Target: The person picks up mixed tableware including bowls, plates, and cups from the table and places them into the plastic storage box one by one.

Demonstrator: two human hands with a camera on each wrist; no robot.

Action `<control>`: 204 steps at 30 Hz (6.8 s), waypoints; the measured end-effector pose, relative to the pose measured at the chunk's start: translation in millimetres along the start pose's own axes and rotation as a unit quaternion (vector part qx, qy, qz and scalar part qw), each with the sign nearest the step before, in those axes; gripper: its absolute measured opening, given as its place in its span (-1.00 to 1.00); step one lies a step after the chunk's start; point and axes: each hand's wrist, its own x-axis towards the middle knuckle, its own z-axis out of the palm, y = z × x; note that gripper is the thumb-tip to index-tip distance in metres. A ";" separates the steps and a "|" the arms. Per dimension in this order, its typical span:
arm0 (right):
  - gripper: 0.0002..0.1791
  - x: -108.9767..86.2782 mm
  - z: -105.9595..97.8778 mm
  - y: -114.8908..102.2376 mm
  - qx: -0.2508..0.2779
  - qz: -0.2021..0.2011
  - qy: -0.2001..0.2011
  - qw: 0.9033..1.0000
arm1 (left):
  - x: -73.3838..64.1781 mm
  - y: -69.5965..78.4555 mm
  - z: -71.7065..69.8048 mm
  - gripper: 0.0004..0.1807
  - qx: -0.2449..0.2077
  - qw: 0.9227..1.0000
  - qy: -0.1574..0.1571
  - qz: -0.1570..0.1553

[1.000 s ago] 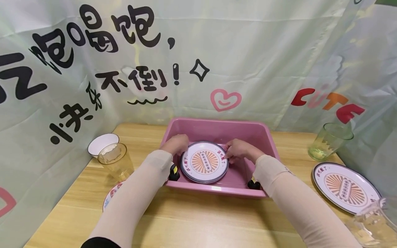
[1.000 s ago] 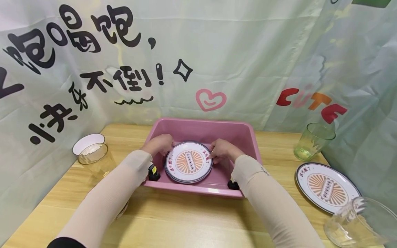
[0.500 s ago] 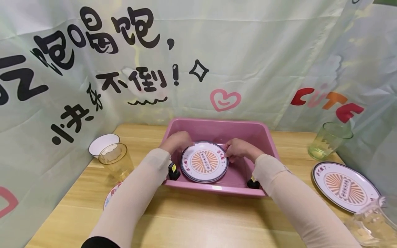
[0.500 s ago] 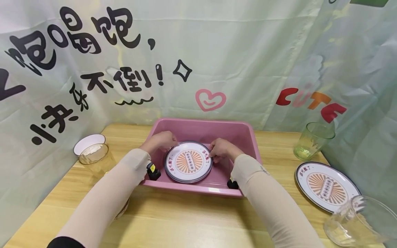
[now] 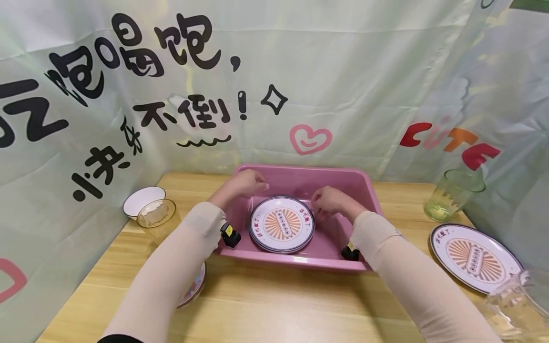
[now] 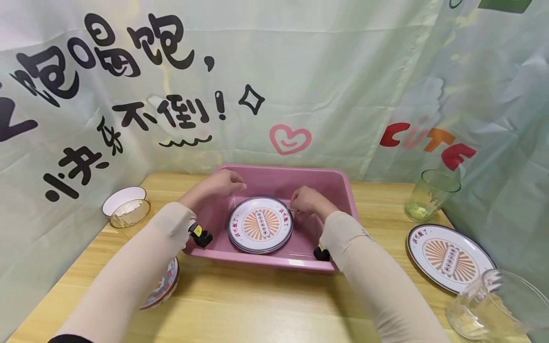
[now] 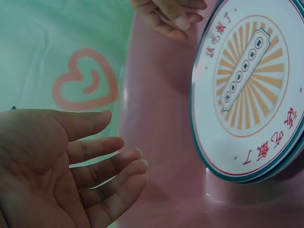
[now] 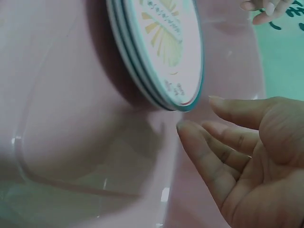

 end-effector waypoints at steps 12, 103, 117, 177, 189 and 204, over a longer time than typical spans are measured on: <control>-0.69 -33.1 -28.9 -21.7 0.008 -0.042 0.067 0.997 | -22.3 -9.2 -13.3 -0.60 -0.023 0.998 0.050 0.028; -0.73 -198.0 -4.7 187.2 -0.260 0.009 0.449 0.855 | -74.8 -98.7 12.6 -0.50 -0.369 0.927 -0.030 -0.063; -0.81 -201.1 -22.5 182.0 -0.307 0.070 0.283 0.906 | -77.2 -95.7 10.9 -0.50 -0.365 0.928 -0.023 -0.071; -0.65 -222.7 -39.7 136.1 -0.390 -0.251 0.513 0.722 | -76.4 -83.5 2.9 -0.56 -0.179 0.982 -0.014 -0.051; -0.58 -215.4 -47.2 109.1 -0.389 -0.372 0.551 0.637 | -80.5 -43.6 -16.5 -0.34 -0.071 0.995 0.068 0.006; -0.64 -195.6 -52.7 66.6 -0.390 -0.492 0.466 0.623 | -61.4 18.8 -2.2 -0.36 -0.313 0.949 -0.031 0.035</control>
